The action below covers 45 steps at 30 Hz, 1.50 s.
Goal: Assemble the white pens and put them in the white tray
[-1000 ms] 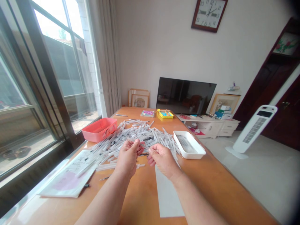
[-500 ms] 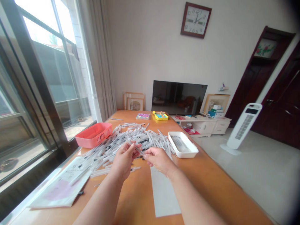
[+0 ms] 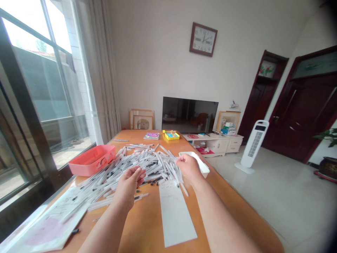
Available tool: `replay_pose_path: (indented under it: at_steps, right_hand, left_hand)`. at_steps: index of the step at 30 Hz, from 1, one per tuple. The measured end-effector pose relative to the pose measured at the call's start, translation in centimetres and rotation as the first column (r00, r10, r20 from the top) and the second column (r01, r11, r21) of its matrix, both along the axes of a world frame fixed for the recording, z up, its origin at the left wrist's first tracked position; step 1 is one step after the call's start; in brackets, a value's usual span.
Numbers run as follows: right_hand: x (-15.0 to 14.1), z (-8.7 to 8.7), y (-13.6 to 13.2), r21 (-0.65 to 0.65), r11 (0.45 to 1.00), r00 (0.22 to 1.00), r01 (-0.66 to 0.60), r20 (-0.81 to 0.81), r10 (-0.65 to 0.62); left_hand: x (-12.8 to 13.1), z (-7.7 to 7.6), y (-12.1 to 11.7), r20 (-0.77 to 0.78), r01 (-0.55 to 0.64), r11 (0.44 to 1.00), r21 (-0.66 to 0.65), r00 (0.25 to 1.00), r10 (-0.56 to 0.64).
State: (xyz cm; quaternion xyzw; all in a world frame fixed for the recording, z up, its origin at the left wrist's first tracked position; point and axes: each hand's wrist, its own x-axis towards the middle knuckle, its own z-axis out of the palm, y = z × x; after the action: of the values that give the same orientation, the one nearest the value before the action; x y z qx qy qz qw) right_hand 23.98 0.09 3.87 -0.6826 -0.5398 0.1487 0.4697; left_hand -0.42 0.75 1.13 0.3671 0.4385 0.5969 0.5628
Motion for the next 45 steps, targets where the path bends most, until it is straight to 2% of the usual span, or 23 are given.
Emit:
replay_pose_path:
  at_steps: [2,4,8,12,17,26,30,35,41,45]
  right_hand:
    - [2.7,0.3,0.0,-0.103,0.982,0.982,0.16,0.12,-0.148]
    - [5.2,0.5,-0.1,-0.224,0.919,0.924,0.326,0.281,-0.26]
    - [8.7,0.2,0.0,-0.293,0.846,0.869,0.445,0.368,-0.33]
    - [10.0,-1.0,1.0,-0.337,0.812,0.843,0.476,0.438,-0.313]
    - [10.4,-2.3,2.6,-0.365,0.796,0.826,0.483,0.491,-0.276]
    - [10.9,-2.9,4.3,-0.401,0.781,0.824,0.478,0.512,-0.241]
    - [10.9,-2.5,4.1,-0.411,0.778,0.829,0.474,0.505,-0.239]
    - [10.4,-1.4,2.7,-0.386,0.795,0.837,0.468,0.482,-0.259]
    - [7.3,0.1,0.1,-0.311,0.865,0.869,0.393,0.433,-0.239]
    - [3.7,0.4,-1.3,-0.211,0.945,0.921,0.251,0.353,-0.165]
  left_hand:
    - [0.0,0.1,0.0,0.001,-0.011,1.0,-0.005,1.0,0.011]
    - [0.0,0.2,-0.1,0.0,-0.011,1.0,-0.001,1.0,0.011]
    - [0.0,0.3,-0.2,-0.021,0.001,1.0,0.01,1.0,-0.001]
    - [-0.1,0.2,-0.1,-0.036,0.006,1.0,0.011,0.999,-0.006]
    - [-0.2,0.0,0.1,-0.04,-0.005,1.0,0.01,0.999,0.005]
    - [-0.4,-0.4,0.4,-0.093,0.006,1.0,-0.01,0.996,-0.007]
    - [-0.5,-0.4,0.4,-0.095,0.004,1.0,-0.006,0.995,-0.005]
    - [-0.6,0.0,0.4,-0.075,-0.02,1.0,-0.012,0.997,0.019]
    - [-0.8,0.2,0.5,-0.049,-0.06,0.998,-0.003,0.997,0.06]
    - [-1.0,0.3,0.4,-0.031,-0.068,0.998,0.016,0.997,0.069]
